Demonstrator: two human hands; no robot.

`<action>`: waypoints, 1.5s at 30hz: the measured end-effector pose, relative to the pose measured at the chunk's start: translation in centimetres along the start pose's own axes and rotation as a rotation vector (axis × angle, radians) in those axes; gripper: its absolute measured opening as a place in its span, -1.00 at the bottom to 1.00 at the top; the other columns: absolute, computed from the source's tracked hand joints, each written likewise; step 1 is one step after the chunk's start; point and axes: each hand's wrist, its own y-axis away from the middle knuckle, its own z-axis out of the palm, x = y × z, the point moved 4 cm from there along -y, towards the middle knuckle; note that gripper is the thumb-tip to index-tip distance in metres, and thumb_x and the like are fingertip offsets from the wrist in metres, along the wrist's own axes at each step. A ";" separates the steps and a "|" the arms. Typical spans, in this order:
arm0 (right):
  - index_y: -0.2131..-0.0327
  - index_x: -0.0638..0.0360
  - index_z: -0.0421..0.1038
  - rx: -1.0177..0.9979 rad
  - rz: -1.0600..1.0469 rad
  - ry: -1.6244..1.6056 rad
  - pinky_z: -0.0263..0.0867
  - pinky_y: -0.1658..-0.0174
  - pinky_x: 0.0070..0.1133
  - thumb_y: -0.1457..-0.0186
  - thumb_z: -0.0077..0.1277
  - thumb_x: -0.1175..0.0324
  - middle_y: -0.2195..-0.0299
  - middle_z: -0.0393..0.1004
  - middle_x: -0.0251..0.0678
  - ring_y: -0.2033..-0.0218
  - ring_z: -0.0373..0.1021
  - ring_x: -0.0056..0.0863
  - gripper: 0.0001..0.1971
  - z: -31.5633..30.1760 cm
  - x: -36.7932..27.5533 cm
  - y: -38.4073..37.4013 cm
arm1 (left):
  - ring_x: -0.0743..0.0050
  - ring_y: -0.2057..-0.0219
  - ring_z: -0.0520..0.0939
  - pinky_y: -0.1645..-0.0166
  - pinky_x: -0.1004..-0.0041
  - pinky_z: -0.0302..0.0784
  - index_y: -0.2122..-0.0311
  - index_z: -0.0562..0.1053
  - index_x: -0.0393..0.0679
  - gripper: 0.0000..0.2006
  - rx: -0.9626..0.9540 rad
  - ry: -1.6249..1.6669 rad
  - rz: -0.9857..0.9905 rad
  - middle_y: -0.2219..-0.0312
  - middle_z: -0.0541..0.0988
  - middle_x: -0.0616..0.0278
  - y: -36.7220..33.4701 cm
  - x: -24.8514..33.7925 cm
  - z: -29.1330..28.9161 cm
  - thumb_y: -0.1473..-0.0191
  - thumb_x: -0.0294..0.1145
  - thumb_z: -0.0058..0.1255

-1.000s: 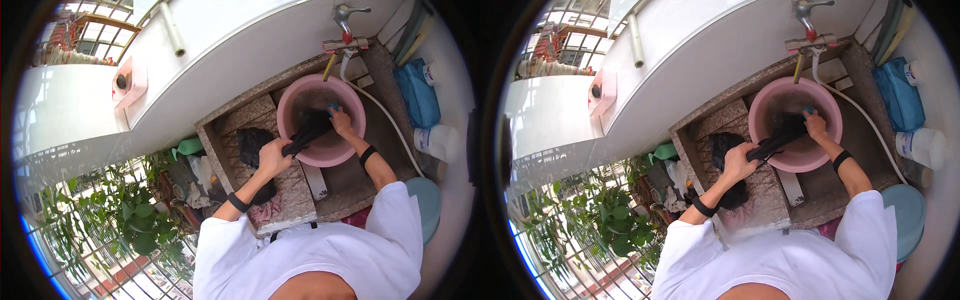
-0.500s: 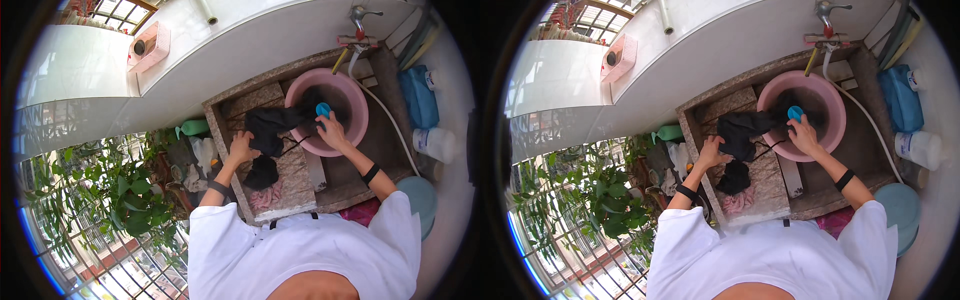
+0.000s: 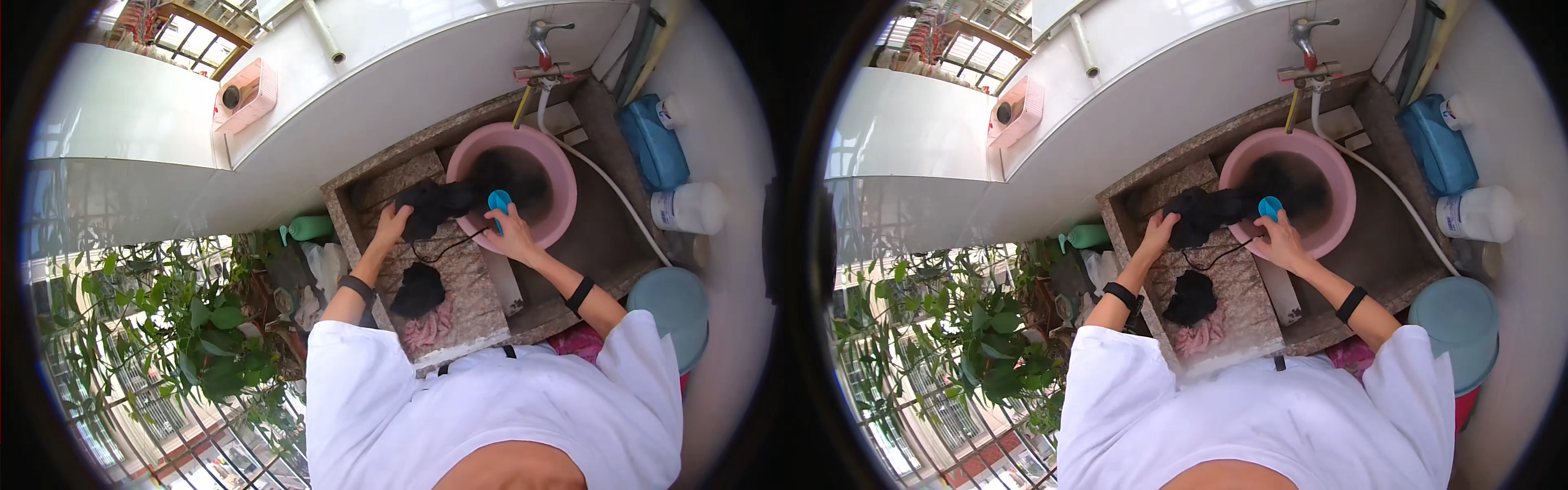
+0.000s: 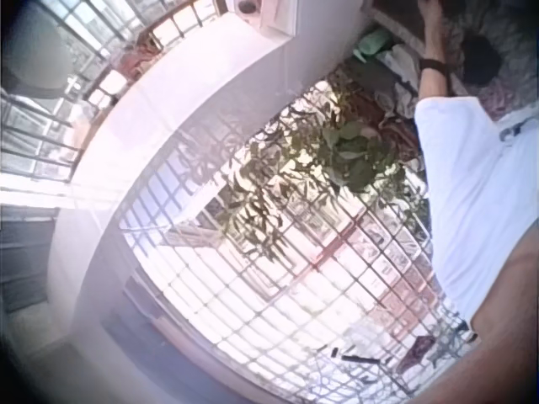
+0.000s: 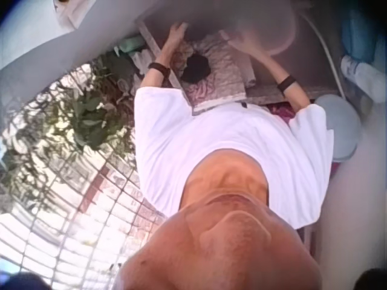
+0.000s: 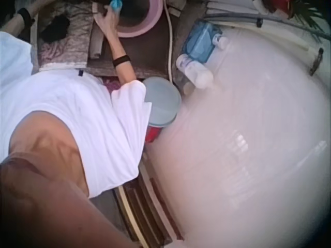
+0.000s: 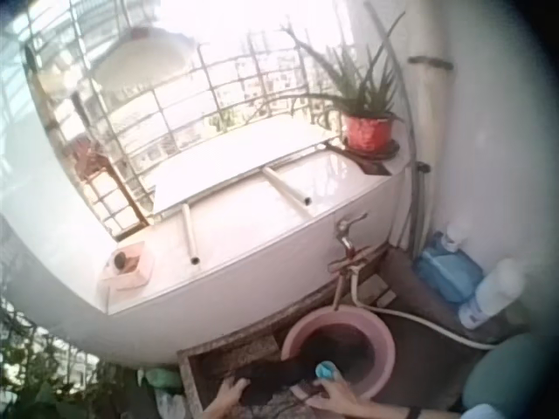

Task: Hand-washing a dark garment in a basin using a scrub brush.

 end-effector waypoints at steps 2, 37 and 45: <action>0.13 0.05 0.29 0.007 -0.005 -0.005 0.29 0.18 -0.27 0.18 0.15 0.26 0.17 0.15 -0.04 0.23 0.33 -0.03 -0.54 -1.0 -0.7 1.0 | 0.38 0.35 0.55 0.22 0.43 0.45 0.26 0.39 -0.29 -0.73 -0.019 0.216 -0.055 0.37 0.51 0.18 0.4 3.7 2.0 0.00 -0.29 -0.12; 0.02 -0.06 0.14 0.123 0.209 0.287 0.37 0.41 -0.30 0.18 0.10 0.41 0.26 0.21 -0.03 0.45 0.38 -0.04 -0.42 0.5 17.1 -11.1 | -0.04 0.19 0.52 0.12 0.20 0.42 -0.17 -0.15 -0.33 -0.22 0.013 -0.752 -0.138 0.21 0.44 -0.26 -16.9 -8.5 21.1 0.13 -0.40 -0.05; 0.06 -0.07 0.18 0.209 0.288 0.372 0.38 0.44 -0.34 0.16 0.09 0.35 0.28 0.23 -0.07 0.45 0.40 -0.13 -0.49 2.2 17.8 -12.3 | -0.07 0.24 0.53 0.14 0.23 0.46 -0.17 -0.23 -0.36 -0.22 0.161 -1.135 -0.042 0.27 0.46 -0.19 -17.0 -9.8 23.8 0.06 -0.37 -0.09</action>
